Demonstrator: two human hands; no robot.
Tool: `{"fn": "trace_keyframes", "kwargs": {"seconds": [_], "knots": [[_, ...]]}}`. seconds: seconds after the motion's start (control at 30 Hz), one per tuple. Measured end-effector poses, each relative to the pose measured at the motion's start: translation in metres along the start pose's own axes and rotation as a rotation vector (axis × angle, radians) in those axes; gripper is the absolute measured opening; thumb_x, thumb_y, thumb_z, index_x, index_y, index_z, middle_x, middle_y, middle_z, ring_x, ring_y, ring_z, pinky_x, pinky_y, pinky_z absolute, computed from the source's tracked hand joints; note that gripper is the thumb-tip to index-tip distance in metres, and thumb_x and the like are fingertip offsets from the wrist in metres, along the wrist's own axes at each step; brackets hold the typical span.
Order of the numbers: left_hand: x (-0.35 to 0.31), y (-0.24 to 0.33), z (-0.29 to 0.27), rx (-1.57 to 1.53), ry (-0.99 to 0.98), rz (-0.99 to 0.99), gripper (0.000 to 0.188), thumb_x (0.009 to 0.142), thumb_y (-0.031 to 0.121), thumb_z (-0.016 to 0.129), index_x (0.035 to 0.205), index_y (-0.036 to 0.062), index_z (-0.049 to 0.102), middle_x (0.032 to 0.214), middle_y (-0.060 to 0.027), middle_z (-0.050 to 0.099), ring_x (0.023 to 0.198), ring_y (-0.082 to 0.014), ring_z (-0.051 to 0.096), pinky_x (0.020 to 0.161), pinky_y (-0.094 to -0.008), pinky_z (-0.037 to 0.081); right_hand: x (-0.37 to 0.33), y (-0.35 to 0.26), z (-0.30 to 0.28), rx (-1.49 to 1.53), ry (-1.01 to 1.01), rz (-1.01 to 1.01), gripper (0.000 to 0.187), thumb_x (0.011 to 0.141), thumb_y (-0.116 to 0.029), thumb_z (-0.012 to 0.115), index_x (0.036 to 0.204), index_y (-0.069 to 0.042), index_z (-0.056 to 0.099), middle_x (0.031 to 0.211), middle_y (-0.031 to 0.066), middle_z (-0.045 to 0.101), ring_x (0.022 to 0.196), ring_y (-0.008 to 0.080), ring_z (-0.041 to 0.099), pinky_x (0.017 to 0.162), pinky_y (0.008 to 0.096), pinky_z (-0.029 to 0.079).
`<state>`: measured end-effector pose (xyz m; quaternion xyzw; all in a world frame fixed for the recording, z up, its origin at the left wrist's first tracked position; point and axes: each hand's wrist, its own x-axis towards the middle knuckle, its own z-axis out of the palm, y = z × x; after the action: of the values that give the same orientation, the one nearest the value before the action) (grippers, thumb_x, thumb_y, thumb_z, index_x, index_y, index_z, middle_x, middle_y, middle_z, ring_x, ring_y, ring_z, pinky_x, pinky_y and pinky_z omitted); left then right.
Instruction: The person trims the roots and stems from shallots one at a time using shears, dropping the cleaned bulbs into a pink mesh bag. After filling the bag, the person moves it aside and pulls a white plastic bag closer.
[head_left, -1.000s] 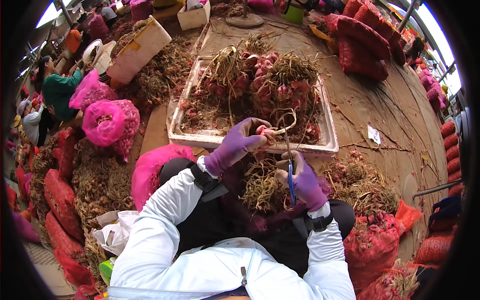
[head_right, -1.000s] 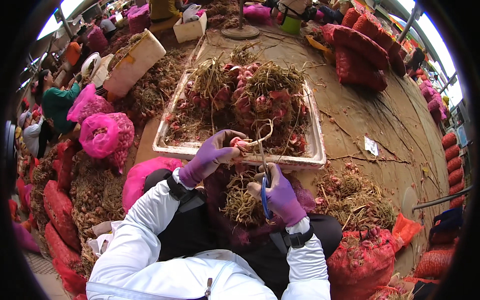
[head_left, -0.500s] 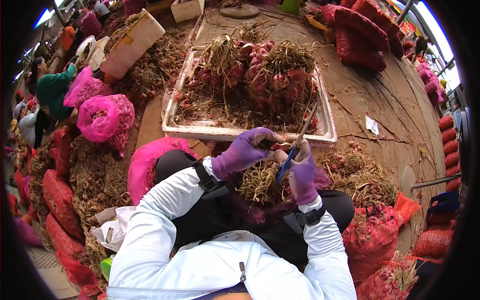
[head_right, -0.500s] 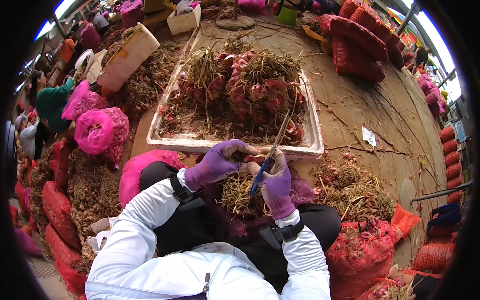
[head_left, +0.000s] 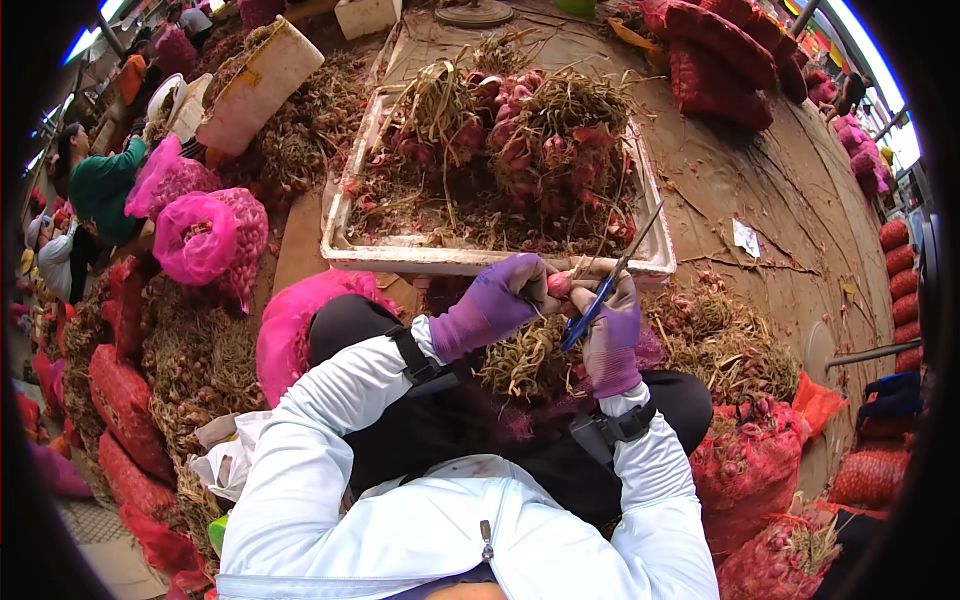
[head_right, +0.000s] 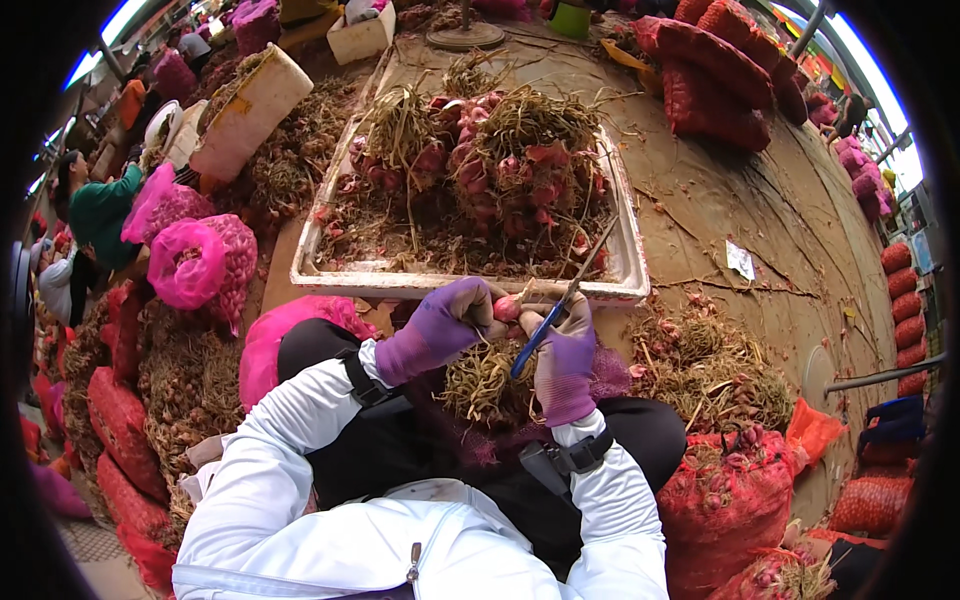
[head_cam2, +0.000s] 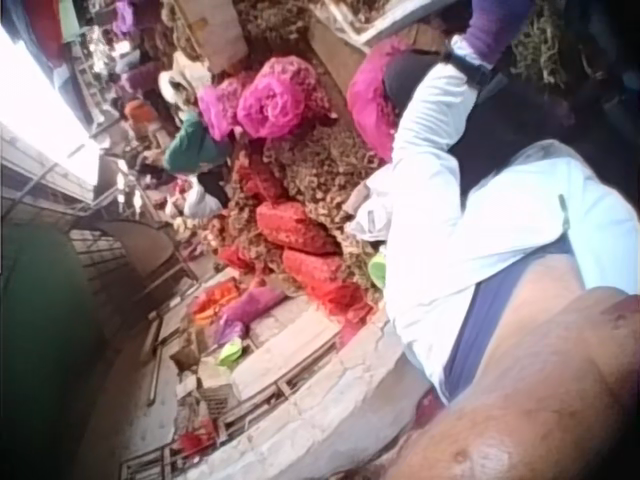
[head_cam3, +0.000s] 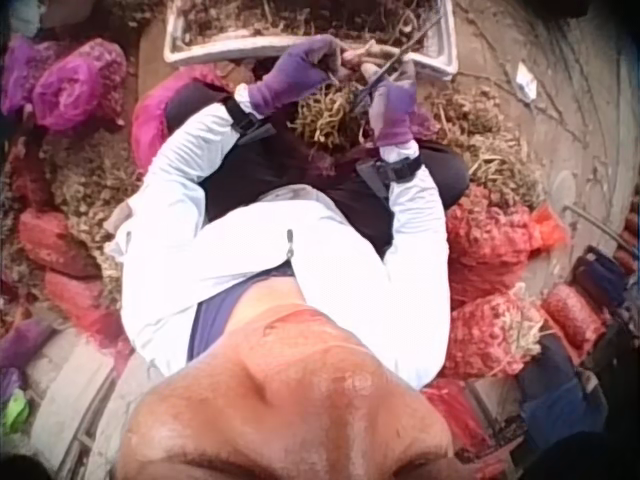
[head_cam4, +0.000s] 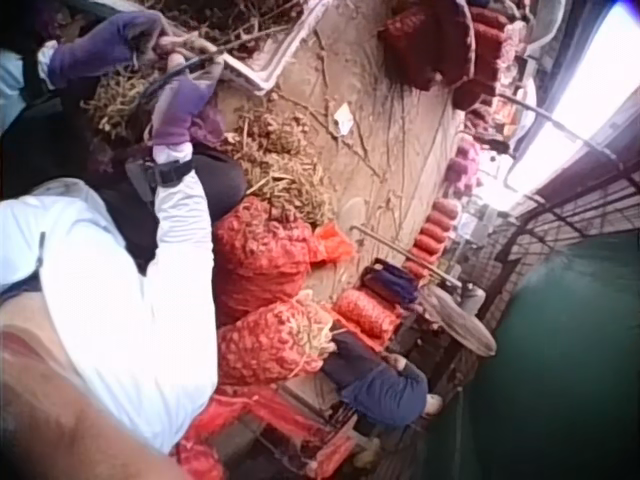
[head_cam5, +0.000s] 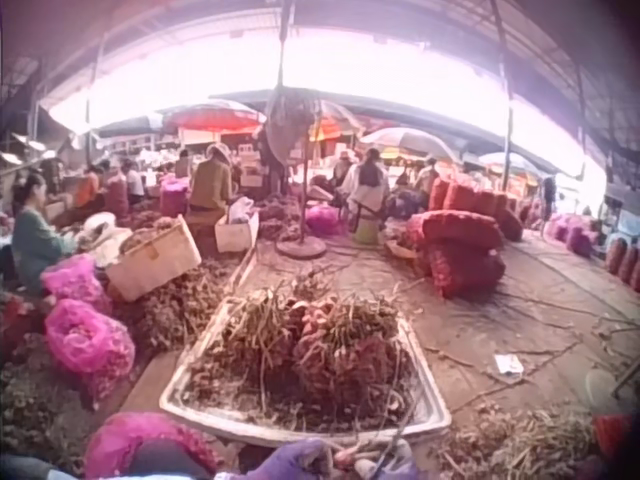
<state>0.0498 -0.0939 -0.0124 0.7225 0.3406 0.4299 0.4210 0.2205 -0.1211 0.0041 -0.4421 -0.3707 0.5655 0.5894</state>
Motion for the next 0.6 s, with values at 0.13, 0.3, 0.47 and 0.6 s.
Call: {"fn": "trace_keyframes", "kwargs": {"seconds": [0.13, 0.3, 0.47, 0.6], "knots": [[0.006, -0.004, -0.007, -0.489, 0.055, -0.355, 0.025, 0.081, 0.002, 0.071, 0.083, 0.0056, 0.046, 0.08, 0.0037, 0.05, 0.077, -0.0048, 0.048, 0.069, -0.0213, 0.043, -0.001, -0.01, 0.001, 0.181, 0.006, 0.047, 0.029, 0.086, 0.004, 0.058, 0.112, -0.002, 0.048, 0.098, 0.0127, 0.065, 0.078, 0.0175, 0.067, 0.068, 0.026, 0.057], [0.011, 0.002, -0.015, -0.182, 0.005, -0.32, 0.019, 0.085, 0.003, 0.067, 0.094, 0.0051, 0.05, 0.097, -0.0009, 0.057, 0.086, -0.0046, 0.052, 0.077, -0.0221, 0.046, -0.004, -0.009, 0.006, -0.054, -0.012, 0.078, 0.036, 0.084, -0.003, 0.066, 0.115, -0.004, 0.049, 0.099, 0.0062, 0.063, 0.085, 0.0119, 0.064, 0.072, 0.0224, 0.052], [0.006, -0.002, -0.005, -0.389, -0.037, -0.178, 0.05, 0.087, 0.005, 0.063, 0.132, -0.0009, 0.043, 0.109, -0.0029, 0.057, 0.092, -0.0069, 0.055, 0.083, -0.0236, 0.047, -0.006, 0.01, 0.004, -0.117, -0.034, 0.007, 0.045, 0.08, 0.0, 0.069, 0.12, -0.004, 0.048, 0.102, 0.003, 0.058, 0.089, 0.0082, 0.057, 0.075, 0.0217, 0.049], [0.013, 0.005, -0.018, -0.41, -0.266, -0.386, 0.05, 0.09, 0.008, 0.06, 0.134, -0.0042, 0.041, 0.12, -0.0075, 0.057, 0.103, -0.0094, 0.057, 0.092, -0.025, 0.046, -0.003, 0.012, 0.001, -0.301, -0.11, -0.15, 0.047, 0.077, 0.004, 0.069, 0.119, -0.004, 0.048, 0.098, 0.0013, 0.059, 0.084, 0.0075, 0.057, 0.074, 0.0211, 0.048]]}}
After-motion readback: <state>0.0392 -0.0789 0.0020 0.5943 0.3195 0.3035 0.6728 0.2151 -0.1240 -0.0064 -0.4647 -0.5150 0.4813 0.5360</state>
